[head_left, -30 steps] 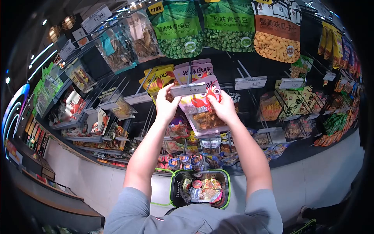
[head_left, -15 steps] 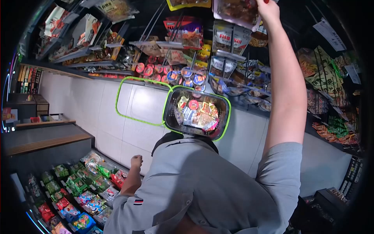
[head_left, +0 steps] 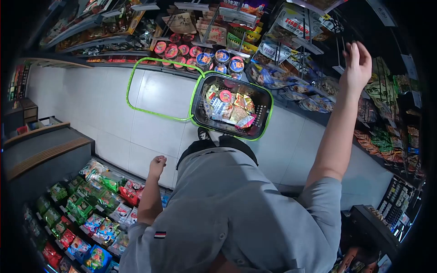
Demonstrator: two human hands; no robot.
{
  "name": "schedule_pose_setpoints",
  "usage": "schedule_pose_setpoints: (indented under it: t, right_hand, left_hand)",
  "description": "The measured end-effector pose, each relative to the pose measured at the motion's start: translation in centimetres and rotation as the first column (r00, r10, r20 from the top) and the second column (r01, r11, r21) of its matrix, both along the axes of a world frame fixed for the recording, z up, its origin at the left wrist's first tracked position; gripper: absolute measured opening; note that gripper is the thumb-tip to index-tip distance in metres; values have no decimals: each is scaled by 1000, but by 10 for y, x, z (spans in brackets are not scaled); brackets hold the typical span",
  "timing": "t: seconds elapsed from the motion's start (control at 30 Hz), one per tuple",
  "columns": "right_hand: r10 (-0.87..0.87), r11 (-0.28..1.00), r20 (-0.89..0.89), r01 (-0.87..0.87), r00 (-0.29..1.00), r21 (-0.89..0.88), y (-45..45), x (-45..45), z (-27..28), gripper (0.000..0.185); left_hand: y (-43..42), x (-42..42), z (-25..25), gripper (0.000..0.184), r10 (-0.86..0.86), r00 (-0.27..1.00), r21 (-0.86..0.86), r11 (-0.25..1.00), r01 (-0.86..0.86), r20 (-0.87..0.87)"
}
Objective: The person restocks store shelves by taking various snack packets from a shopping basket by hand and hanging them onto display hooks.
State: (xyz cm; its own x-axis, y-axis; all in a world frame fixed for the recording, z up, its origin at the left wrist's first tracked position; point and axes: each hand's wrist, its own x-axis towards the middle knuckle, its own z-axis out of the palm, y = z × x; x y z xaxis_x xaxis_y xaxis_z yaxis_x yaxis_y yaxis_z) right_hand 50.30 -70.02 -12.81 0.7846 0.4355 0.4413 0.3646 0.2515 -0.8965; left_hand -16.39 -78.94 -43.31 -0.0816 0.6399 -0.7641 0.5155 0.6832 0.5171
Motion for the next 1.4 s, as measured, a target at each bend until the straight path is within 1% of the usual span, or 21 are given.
schedule_pose_setpoints:
  t: [0.13, 0.2, 0.23, 0.27, 0.3, 0.37, 0.43, 0.47, 0.53, 0.57, 0.63, 0.67, 0.7, 0.83, 0.93, 1.07, 1.1, 1.2, 1.23, 1.37, 1.4]
  right_hand:
    - [104, 986, -157, -123, 982, -116, -77, -93, -87, 14]
    - [49, 882, -373, -215, 927, -418, -118, -129, -165, 12]
    - [-123, 797, -575, -265, 809, -543, -139, -151, -196, 15]
    - [-234, 798, -794, -355, 561, -487, -166, -166, -233, 16]
    - [-273, 768, -888, -472, 370, -433, -202, -171, -277, 16]
    - [-505, 563, -754, -502, 419, -656, -232, -208, -292, 13]
    - [-427, 199, -577, -550, 697, -811, -273, -217, -336, 19]
    - [-430, 189, -580, -559, 692, -807, -281, -215, -349, 19]
    - [-351, -75, -545, -603, 762, -794, -296, -207, -377, 27]
    - [-353, -84, -551, -612, 756, -786, -298, -201, -398, 27]
    - [-90, -161, -481, -490, 872, -857, -294, -184, -452, 32]
    - [-54, -140, -472, -475, 880, -869, -279, -181, -462, 32]
    - [-16, -117, -459, -458, 888, -881, -258, -177, -468, 32]
    - [162, -204, -415, -381, 895, -902, -176, -162, -480, 41]
    - [191, -290, -417, -355, 889, -889, -146, -143, -523, 50]
    - [137, -435, -436, -342, 889, -833, -123, -129, -582, 67]
    - [84, -500, -439, -343, 894, -795, -118, -129, -596, 80]
    - [83, -544, -468, -354, 880, -761, -114, -139, -631, 87]
    - [20, -586, -498, -393, 867, -708, -114, -142, -647, 99]
    - [108, -597, -411, -272, 905, -755, -127, -168, -690, 100]
    - [147, -572, -403, -255, 903, -780, -130, -171, -700, 92]
  left_hand:
    - [38, 0, -21, 34, -66, 994, -14, 998, 67, 82]
    - [49, -4, -38, 35, -111, 992, -77, 990, 116, 64]
    - [52, -8, -46, 35, -153, 988, -126, 980, 156, 34]
    - [55, -12, -51, 36, -215, 977, -150, 966, 211, -9]
    - [55, -14, -51, 37, -218, 976, -146, 966, 214, -11]
    - [55, -16, -43, 37, -217, 976, -147, 966, 213, -16]
    - [48, -17, -32, 36, -188, 982, -91, 979, 185, -26]
    - [42, -22, -31, 36, -186, 982, -102, 978, 181, -35]
    - [20, -37, -26, 35, -117, 993, -70, 991, 117, 7]
    - [5, -41, -23, 33, -67, 998, -65, 996, 66, -7]
    - [-31, -69, -32, 32, 8, 993, -76, 997, 1, 117]
    - [-48, -74, -27, 31, 60, 993, -124, 991, -48, 101]
    - [-63, -74, -22, 31, -44, 995, -175, 984, 29, -87]
    - [-133, -79, -14, 32, -116, 982, -318, 946, 63, -150]
    - [-172, -68, -15, 32, -45, 979, -423, 905, -44, -197]
    - [-183, -19, -9, 30, -140, 942, -483, 875, -26, -305]
    - [-191, -15, -12, 29, -110, 956, -468, 883, -32, -272]
    - [-206, -8, -19, 29, -42, 967, -513, 853, -97, -253]
    - [-206, 1, -20, 28, 5, 966, -511, 848, -140, -257]
    - [-199, 24, -22, 26, 12, 948, -537, 821, -192, -319]
    - [-199, 26, -24, 25, 24, 947, -536, 820, -202, -320]
